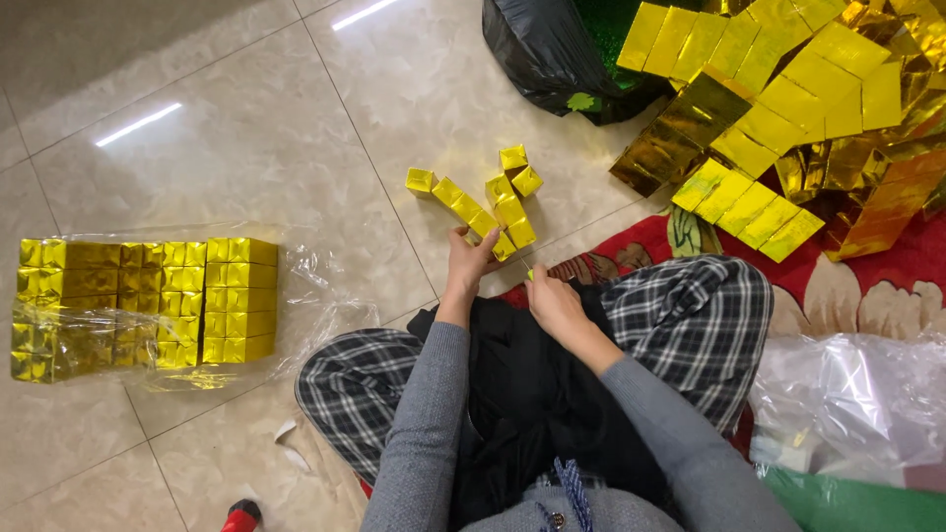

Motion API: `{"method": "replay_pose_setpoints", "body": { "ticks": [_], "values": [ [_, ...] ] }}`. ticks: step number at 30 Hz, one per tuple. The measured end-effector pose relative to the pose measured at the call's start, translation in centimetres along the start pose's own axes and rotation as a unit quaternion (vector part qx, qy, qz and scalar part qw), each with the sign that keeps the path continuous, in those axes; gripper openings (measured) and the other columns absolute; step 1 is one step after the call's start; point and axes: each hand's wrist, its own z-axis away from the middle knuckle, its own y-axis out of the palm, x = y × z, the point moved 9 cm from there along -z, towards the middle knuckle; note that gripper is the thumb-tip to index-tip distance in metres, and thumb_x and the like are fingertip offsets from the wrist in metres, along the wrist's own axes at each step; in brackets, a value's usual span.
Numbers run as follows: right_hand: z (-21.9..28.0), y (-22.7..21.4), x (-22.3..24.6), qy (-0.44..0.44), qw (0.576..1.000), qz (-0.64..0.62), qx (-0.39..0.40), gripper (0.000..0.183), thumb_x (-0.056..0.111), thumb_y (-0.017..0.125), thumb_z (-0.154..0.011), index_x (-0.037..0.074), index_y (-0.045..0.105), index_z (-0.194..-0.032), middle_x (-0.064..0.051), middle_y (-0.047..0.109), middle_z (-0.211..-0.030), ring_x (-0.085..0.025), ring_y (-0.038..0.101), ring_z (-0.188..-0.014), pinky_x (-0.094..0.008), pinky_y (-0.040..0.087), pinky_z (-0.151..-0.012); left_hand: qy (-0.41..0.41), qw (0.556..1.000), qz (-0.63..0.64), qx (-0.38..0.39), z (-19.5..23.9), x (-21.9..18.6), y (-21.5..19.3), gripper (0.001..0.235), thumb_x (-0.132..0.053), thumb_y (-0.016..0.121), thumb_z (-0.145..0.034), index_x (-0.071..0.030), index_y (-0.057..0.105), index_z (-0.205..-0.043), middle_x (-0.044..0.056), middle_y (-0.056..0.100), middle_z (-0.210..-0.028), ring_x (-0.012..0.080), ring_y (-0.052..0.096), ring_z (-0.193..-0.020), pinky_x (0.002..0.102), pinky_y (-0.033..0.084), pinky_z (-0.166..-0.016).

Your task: Cutting stacks of gold-colored foil blocks using a knife

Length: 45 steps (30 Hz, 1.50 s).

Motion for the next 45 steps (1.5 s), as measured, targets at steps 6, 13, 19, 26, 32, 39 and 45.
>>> {"method": "replay_pose_setpoints", "body": {
  "ticks": [6,13,19,26,32,39,45],
  "values": [
    [-1.1,-0.5,0.0,-0.023,0.999,-0.017,-0.017,0.029,0.03,0.032,-0.103,0.004,0.043,-0.103,-0.032,0.065,-0.09,-0.049,0.067,-0.083,-0.055,0.051,-0.067,0.006,1.0,-0.018,-0.005,0.2,-0.3,0.2,0.089,-0.024,0.076,-0.086,0.007,0.016,-0.145,0.045,0.038,-0.126,0.0537,0.058,-0.106,0.054,0.059,-0.077],
    [-2.5,-1.7,-1.0,0.01,0.998,-0.038,-0.057,0.03,0.034,0.037,-0.101,0.005,0.046,-0.099,-0.03,0.067,-0.089,-0.049,0.067,-0.087,-0.054,0.052,-0.071,0.117,0.966,-0.218,-0.081,1.8,-4.4,-0.3,0.105,-0.032,0.082,-0.077,0.007,0.013,-0.147,0.041,0.024,-0.144,0.0513,0.039,-0.133,0.063,0.039,-0.105],
    [-5.7,-2.8,-5.0,0.05,0.981,-0.116,-0.147,0.033,0.032,0.043,-0.102,0.004,0.051,-0.118,-0.034,0.063,-0.103,-0.051,0.062,-0.101,-0.057,0.051,-0.082,0.024,0.995,-0.045,-0.084,-3.6,2.3,-3.1,0.089,-0.014,0.074,-0.077,-0.002,0.016,-0.143,0.034,0.044,-0.126,0.044,0.064,-0.096,0.055,0.061,-0.064],
    [-7.9,-0.9,-5.2,0.028,0.895,-0.426,-0.128,0.029,0.019,0.059,-0.092,-0.001,0.048,-0.111,-0.014,0.067,-0.086,-0.02,0.068,-0.065,-0.025,0.051,-0.043,-0.048,0.998,0.044,-0.018,-4.0,7.0,-1.1,0.08,-0.013,0.069,-0.087,0.011,0.016,-0.142,0.04,0.042,-0.119,0.0477,0.065,-0.091,0.058,0.058,-0.074],
    [-7.6,-2.5,-5.5,0.005,0.908,-0.366,-0.203,0.028,0.012,0.065,-0.091,-0.003,0.053,-0.112,-0.017,0.065,-0.095,-0.026,0.069,-0.083,-0.035,0.055,-0.06,0.035,0.944,-0.321,-0.07,2.5,-2.4,-3.7,0.05,-0.027,0.07,-0.086,0.004,0.058,-0.123,0.028,0.068,-0.091,0.039,0.068,-0.08,0.049,0.057,-0.069],
    [-5.9,-3.7,-2.8,-0.004,0.927,-0.313,-0.206,0.033,0.015,0.064,-0.094,-0.001,0.05,-0.119,-0.023,0.062,-0.106,-0.037,0.063,-0.102,-0.045,0.053,-0.079,0.205,0.877,-0.397,-0.176,-1.3,-5.5,-6.6,0.069,-0.004,0.076,-0.081,0.008,0.039,-0.138,0.032,0.045,-0.134,0.0515,0.05,-0.121,0.061,0.043,-0.104],
    [-6.9,-3.5,-1.8,-0.049,0.903,-0.384,-0.184,0.041,0.014,0.062,-0.096,-0.002,0.047,-0.131,-0.021,0.057,-0.117,-0.031,0.058,-0.11,-0.043,0.049,-0.09,0.21,0.845,-0.443,-0.212,-2.4,-2.3,-7.3,0.072,-0.008,0.082,-0.07,-0.001,0.041,-0.129,0.022,0.049,-0.12,0.05,0.059,-0.107,0.058,0.05,-0.094]
  ]
}}
